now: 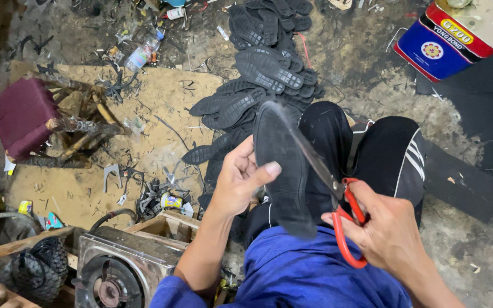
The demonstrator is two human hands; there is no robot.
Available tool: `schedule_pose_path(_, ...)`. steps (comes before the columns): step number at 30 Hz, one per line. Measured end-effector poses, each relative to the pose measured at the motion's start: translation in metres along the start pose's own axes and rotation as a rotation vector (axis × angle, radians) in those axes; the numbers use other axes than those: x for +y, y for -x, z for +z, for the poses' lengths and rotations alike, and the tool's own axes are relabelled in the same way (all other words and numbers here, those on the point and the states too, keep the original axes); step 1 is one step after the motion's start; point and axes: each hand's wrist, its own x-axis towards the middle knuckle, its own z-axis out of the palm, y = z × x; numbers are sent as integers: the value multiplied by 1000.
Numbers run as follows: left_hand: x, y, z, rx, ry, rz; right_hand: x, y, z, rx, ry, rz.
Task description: The person sits on the floor and uses red-handled scissors to trim the edges of black shoe soles. They repeatedly pick up soles from a pile, cut along the perimeter, and place the trimmed soles back down.
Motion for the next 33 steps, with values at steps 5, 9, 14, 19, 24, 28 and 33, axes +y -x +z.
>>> schedule_pose_path(5, -9, -5, 0, 135, 56, 222, -9, -1, 7, -70, -150, 240)
schedule_pose_path(9, -20, -3, 5, 133, 12, 160, -16, -11, 8, 10, -242, 445)
schedule_pose_path(14, -24, 0, 2, 122, 64, 146, -11, -14, 3, -13, -48, 137)
schedule_pose_path(19, -19, 3, -5, 101, 23, 113, -14, -11, -2, -72, -217, 481)
schedule_pose_path(24, -15, 2, -8, 79, -10, 100, -11, -11, -3, -122, -198, 525)
schedule_pose_path(28, -12, -1, -11, 97, 0, 101, -7, -9, -7, -118, -428, 651)
schedule_pose_path(33, -13, 0, -10, 95, -13, 118, -12, -9, -6, -85, -277, 584)
